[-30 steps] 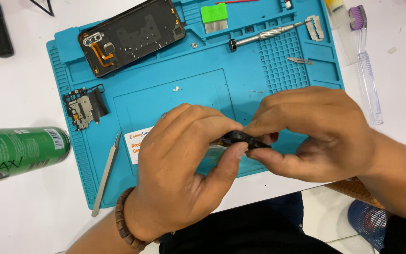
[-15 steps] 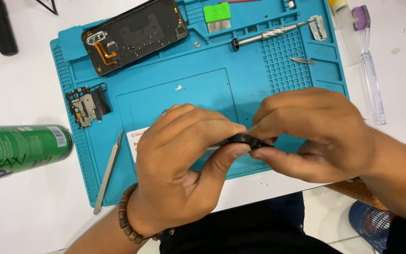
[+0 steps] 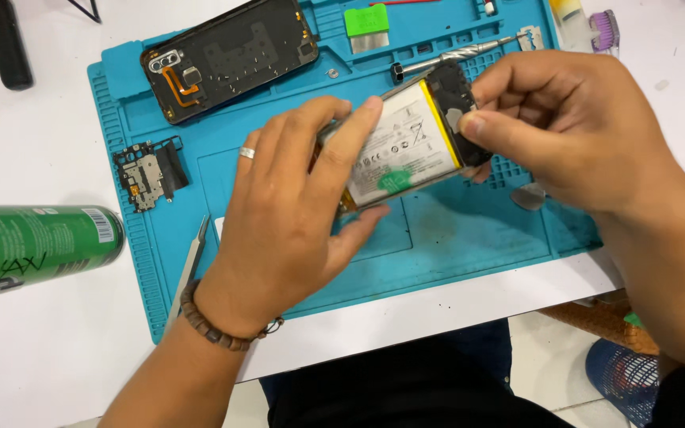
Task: The person reassembles a disassembled smartphone on a blue work mat. They place a small black component onto the battery, position the motherboard, and use a screwdriver to fasten several screws into the phone's frame.
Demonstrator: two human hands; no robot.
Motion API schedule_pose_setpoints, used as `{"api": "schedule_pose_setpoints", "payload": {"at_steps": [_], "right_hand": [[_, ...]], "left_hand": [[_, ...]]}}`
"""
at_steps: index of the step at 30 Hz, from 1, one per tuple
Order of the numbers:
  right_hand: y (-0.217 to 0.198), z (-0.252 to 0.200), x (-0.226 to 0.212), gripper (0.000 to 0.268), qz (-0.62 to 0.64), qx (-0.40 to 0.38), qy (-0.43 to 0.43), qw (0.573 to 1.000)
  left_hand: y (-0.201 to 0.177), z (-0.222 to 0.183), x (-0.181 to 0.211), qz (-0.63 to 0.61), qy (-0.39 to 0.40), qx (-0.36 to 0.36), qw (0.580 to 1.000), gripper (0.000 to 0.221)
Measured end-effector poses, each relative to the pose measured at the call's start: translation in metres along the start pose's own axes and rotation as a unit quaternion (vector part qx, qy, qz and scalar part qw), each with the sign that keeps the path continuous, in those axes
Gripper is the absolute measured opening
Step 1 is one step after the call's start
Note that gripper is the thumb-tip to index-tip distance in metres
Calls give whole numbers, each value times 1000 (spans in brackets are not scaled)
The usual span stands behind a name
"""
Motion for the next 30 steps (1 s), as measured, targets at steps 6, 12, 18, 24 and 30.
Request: {"api": "schedule_pose_setpoints", "payload": {"at_steps": [6,12,18,24,30], "right_hand": [[3,6,9,7,73,-16,23,997],[-5,8,6,8,46,-20,-17,999],[-7,11,15,6,88,-11,-35,995],[-7,11,17,7,139,1,-2,990],[-1,12,19,7,124,-33,1,992]], "left_hand": [[-19,4,-5,-22,14,2,1000,82],[-37,4,-7,-96,28,96,990,44],[-53,3,-3,-55,52,97,992,16],[-42,-39,-11,188,-187,-122,957,41],[-39,-60,-20,103,-204,-78,970,38]]}}
Point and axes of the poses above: each hand's wrist, its own z-axis towards the middle knuckle, its own y-axis out of the palm, x = y × z, the point moved 1 cm from there along z, towards the middle knuckle, and after that the axes turned 15 degrees about -z, right-handed, at the moved point
